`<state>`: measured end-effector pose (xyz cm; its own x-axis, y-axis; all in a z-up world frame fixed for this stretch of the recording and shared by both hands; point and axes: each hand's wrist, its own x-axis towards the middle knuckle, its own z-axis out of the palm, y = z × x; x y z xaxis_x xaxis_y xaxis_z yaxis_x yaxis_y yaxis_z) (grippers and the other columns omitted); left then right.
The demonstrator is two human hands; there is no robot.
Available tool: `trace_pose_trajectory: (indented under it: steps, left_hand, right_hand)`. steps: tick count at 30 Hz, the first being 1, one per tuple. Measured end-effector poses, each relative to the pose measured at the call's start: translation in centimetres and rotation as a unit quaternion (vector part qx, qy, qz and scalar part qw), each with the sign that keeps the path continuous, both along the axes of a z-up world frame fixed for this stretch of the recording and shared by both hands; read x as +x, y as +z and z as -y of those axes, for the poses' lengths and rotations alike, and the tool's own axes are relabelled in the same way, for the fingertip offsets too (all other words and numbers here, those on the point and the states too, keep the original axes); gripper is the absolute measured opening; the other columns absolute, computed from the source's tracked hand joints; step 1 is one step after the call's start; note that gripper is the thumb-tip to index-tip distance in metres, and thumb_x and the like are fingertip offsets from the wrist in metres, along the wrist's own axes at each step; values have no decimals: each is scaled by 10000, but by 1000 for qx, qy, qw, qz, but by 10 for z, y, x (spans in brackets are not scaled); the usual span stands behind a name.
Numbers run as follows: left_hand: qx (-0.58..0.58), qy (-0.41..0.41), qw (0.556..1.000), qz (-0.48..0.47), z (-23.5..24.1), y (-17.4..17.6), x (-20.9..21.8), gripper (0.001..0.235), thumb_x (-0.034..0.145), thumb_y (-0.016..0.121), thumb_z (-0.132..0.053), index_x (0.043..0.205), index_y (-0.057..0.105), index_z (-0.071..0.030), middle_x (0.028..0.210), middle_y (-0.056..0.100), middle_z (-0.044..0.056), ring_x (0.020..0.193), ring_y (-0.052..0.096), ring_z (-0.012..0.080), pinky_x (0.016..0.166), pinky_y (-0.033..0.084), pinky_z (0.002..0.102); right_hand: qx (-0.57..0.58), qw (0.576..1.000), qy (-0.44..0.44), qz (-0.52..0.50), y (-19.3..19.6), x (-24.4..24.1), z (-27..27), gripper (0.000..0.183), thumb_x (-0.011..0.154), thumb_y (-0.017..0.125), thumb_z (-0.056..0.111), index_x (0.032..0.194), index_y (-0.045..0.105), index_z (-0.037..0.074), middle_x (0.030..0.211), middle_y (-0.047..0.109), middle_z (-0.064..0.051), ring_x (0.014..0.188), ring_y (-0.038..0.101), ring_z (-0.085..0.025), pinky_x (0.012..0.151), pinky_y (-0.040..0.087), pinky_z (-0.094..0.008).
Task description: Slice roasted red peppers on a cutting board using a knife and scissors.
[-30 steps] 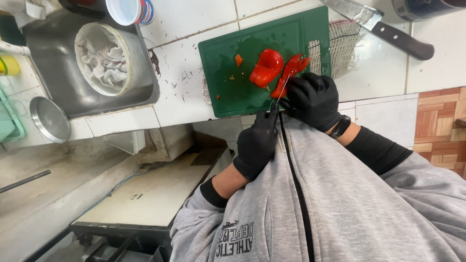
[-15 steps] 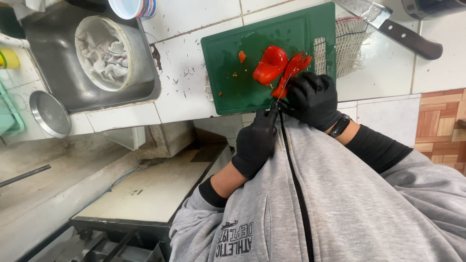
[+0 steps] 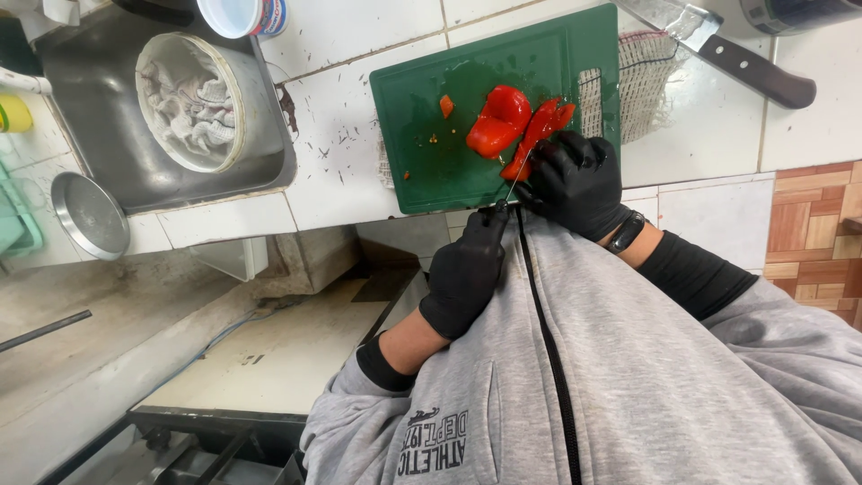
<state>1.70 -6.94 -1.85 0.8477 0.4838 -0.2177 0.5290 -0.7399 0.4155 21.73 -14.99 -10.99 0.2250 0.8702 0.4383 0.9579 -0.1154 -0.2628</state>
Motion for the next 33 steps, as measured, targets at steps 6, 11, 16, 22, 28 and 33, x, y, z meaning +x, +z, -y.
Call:
trace_pose_trajectory:
  steps: [6, 11, 16, 22, 28, 33]
  left_hand:
    - [33, -14, 999, 17, 1, 2, -6, 537, 865, 629, -85, 1402, 614, -94, 1280, 649, 166, 702, 709, 243, 560, 551, 344]
    - [42, -25, 999, -12, 1, -3, -17, 586, 864, 632, -72, 1448, 594, -96, 1231, 665, 175, 661, 698, 256, 512, 540, 352]
    - [-8, -17, 1000, 22, -3, 3, -28, 603, 823, 653, -72, 1421, 590, -126, 1204, 673, 176, 678, 705, 249, 522, 549, 341]
    - [-27, 26, 999, 22, -11, 12, -42, 560, 807, 660, -74, 1363, 629, -136, 1015, 662, 115, 643, 685, 256, 524, 548, 374]
    - [-39, 41, 998, 30, -24, 23, -49, 523, 823, 684, -128, 1345, 649, -146, 942, 643, 99, 645, 661, 297, 565, 537, 404]
    - [-42, 63, 994, 72, -23, 18, -51, 478, 831, 666, -127, 1307, 681, -176, 934, 661, 81, 681, 673, 298, 592, 546, 408]
  right_hand:
    - [-4, 1000, 5, 3, 7, 1, -1, 397, 910, 827, 466, 1066, 749, 110, 1190, 687, -34, 1230, 604, -256, 919, 479, -418]
    - [-13, 1000, 13, 3, 7, 4, 0, 409, 903, 822, 470, 1077, 743, 109, 1190, 676, -45, 1213, 609, -262, 899, 480, -411]
    - [-17, 1000, 16, 0, 8, 4, 2, 422, 905, 819, 469, 1101, 736, 104, 1207, 667, -68, 1212, 606, -269, 909, 489, -415]
    - [-31, 998, 51, -13, 19, 13, 0, 383, 910, 791, 392, 1150, 741, 98, 1255, 659, -55, 1281, 589, -270, 948, 492, -433]
    - [-70, 989, 129, -24, 41, 36, -9, 285, 923, 724, 246, 1183, 741, 130, 1305, 670, -37, 1256, 599, -258, 934, 490, -427]
    - [-132, 977, 162, 38, 43, 44, -19, 292, 899, 715, 247, 1171, 745, 144, 1207, 682, -57, 1172, 626, -242, 916, 512, -401]
